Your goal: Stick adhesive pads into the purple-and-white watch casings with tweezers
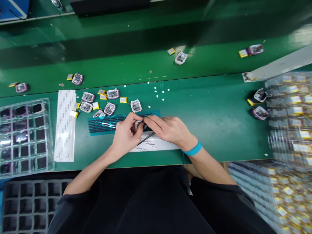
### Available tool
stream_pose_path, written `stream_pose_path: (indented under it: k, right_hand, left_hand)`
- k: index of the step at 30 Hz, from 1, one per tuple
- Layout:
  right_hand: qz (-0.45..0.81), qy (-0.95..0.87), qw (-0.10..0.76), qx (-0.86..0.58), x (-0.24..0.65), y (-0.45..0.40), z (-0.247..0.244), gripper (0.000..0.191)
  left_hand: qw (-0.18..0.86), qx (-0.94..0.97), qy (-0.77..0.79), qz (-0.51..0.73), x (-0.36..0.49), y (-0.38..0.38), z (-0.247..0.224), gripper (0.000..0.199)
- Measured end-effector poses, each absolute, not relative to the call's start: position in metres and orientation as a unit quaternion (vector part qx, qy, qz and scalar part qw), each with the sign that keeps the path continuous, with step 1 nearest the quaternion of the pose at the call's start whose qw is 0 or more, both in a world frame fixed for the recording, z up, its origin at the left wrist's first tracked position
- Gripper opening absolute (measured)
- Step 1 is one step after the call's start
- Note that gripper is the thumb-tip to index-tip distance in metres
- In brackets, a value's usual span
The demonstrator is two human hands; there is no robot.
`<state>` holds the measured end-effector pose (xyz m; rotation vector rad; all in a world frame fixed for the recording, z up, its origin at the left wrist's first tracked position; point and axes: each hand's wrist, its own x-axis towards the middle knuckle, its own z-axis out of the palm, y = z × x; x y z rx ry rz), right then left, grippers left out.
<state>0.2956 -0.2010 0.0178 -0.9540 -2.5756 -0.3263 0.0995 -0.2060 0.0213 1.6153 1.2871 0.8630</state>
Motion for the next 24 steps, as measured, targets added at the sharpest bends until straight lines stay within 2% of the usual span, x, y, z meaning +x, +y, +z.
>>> stream_pose_path:
  k: [4, 10, 17, 24]
  right_hand:
    - [-0.097, -0.911, 0.183, -0.356, 0.296, -0.202, 0.016, 0.032]
    - [0.062, -0.886, 0.228, -0.398, 0.298, -0.202, 0.009, 0.050]
    - [0.088, -0.829, 0.359, -0.420, 0.286, -0.203, 0.006, 0.022]
    - [0.295, -0.758, 0.415, -0.408, 0.282, -0.197, 0.018, 0.017]
  left_hand:
    - [0.421, 0.669, 0.502, 0.352, 0.098, -0.206, 0.022, 0.005]
    - [0.522, 0.577, 0.486, 0.397, 0.095, -0.202, 0.022, 0.007]
    - [0.538, 0.561, 0.480, 0.407, 0.093, -0.201, 0.024, 0.007]
    - [0.505, 0.589, 0.474, 0.418, 0.096, -0.205, 0.026, 0.007]
